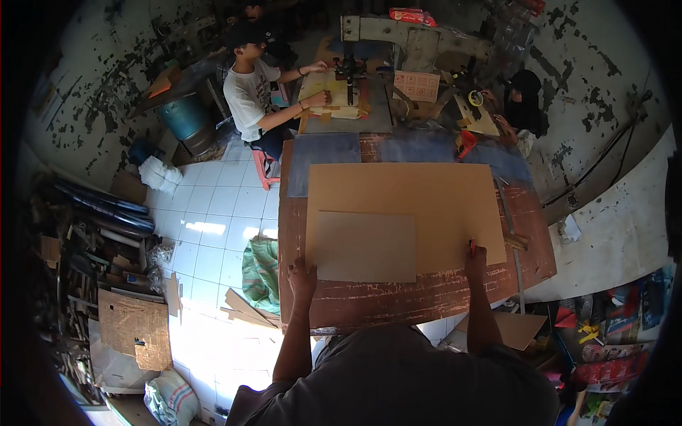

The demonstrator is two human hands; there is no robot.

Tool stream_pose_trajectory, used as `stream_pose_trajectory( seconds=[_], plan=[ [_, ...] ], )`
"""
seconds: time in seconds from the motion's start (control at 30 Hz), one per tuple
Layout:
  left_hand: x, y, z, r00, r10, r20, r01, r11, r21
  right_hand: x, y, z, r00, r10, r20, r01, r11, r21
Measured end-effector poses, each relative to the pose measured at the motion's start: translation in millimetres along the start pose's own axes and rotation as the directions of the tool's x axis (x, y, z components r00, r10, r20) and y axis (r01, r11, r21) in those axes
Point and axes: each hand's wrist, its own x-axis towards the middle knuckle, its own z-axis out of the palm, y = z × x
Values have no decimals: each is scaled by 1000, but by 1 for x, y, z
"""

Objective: The person cuts a cardboard piece with a utility knife on a wooden table, picks up a large cardboard sheet, and places a cardboard template over it to cut the sheet with the knife.

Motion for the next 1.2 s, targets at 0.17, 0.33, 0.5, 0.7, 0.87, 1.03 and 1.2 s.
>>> stream_pose_trajectory(
  seconds=[0.17,0.33,0.5,0.7,0.87,1.03,1.2],
  plan=[
    [19,-27,-1,953,-205,223,264,925,-274,-2,3,-6,998,-6,55,5,1000,18],
    [-4,-12,-8,971,-128,204,224,789,-572,2,13,-10,996,-55,71,49,995,89],
    [-53,3,-31,936,-278,217,351,663,-661,2,17,-21,968,98,229,-148,966,214],
    [-76,-92,-81,903,-407,135,405,706,-581,-7,33,-36,972,50,228,-49,999,-10],
    [-71,-156,-122,874,-486,17,483,862,-154,-19,34,-28,981,40,192,-55,996,71],
    [-72,-149,-125,954,-264,-142,267,964,-4,-29,23,-21,981,115,156,-125,991,54],
    [-73,-115,-106,966,-245,-83,253,961,115,-23,18,-20,976,214,-48,-210,975,65]
  ],
)
